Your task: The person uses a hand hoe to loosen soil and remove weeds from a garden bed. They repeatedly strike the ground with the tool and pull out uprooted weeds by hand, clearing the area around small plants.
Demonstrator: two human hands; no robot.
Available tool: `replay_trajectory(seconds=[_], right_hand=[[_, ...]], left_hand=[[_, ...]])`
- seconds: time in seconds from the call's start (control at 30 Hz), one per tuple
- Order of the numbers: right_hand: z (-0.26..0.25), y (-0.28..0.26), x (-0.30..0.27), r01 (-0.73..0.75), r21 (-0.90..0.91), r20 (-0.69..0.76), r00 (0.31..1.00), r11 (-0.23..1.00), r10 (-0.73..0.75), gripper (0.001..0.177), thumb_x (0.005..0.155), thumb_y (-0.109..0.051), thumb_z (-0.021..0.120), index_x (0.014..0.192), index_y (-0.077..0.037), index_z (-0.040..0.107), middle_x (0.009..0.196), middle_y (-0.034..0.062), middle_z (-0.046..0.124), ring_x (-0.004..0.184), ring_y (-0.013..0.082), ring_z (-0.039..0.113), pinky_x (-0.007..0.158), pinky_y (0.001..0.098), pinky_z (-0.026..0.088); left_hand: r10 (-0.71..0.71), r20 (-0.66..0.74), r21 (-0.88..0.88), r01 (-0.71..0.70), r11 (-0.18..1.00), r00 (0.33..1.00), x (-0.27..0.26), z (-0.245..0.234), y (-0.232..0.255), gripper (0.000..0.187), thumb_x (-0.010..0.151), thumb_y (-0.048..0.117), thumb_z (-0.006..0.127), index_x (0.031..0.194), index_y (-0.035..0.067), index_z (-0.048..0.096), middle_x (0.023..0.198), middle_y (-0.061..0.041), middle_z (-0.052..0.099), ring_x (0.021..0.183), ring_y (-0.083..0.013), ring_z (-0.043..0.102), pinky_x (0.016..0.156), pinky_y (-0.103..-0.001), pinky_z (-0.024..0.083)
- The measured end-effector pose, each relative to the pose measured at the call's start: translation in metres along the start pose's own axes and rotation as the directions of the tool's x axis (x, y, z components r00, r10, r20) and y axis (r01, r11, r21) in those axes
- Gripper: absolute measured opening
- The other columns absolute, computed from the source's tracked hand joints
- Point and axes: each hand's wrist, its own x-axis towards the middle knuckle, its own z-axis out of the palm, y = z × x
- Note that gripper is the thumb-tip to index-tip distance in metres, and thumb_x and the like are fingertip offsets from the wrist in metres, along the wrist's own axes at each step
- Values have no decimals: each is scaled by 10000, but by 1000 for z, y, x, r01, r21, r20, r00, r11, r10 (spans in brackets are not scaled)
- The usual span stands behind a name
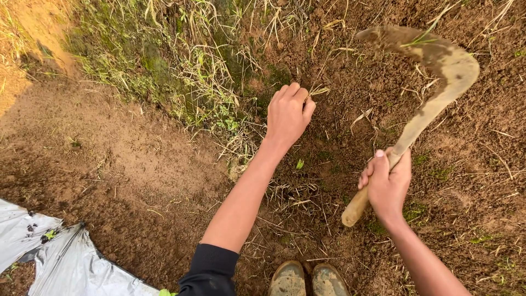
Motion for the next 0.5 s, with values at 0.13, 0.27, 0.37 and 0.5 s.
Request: replay_trajectory(seconds=[0.13, 0.27, 0.37, 0.5], right_hand=[[-10, 35, -36, -211, -197, 131, 962, 958, 239, 81, 1065, 3, 408, 1046, 13, 486, 569, 85, 536, 381, 182, 525, 339, 280, 490], [-21, 50, -48, -323, -140, 69, 940, 936, 335, 99, 1087, -19, 422, 1018, -36, 491, 631, 72, 538, 412, 168, 501, 347, 288, 475], [-21, 33, -35, -196, -84, 48, 979, 977, 200, 115, 1077, 12, 389, 1034, -39, 483, 593, 42, 502, 401, 153, 510, 362, 279, 495], [-22, 21, -14, -56, 17, 0, 998, 998, 56, 107, 1084, 36, 376, 1070, -45, 444, 628, 36, 476, 437, 131, 506, 389, 271, 503]], left_hand=[[-39, 2, -39, 39, 998, 999, 3, -10, 1, 227, 922, 131, 550, 805, 38, 721, 755, -58, 601, 703, -192, 616, 635, -300, 502], [-95, 39, -54, 97, 994, 995, 0, -10, 1, 188, 900, 140, 582, 809, 28, 703, 760, -55, 610, 698, -198, 588, 629, -329, 516], [-91, -11, -82, 90, 993, 996, -2, -4, -2, 195, 883, 177, 598, 790, 49, 713, 719, -38, 587, 668, -212, 616, 612, -337, 507], [-139, 25, -50, 140, 989, 990, -4, -5, 13, 292, 888, 366, 609, 861, 99, 724, 787, -40, 611, 727, -193, 609, 666, -330, 468]])
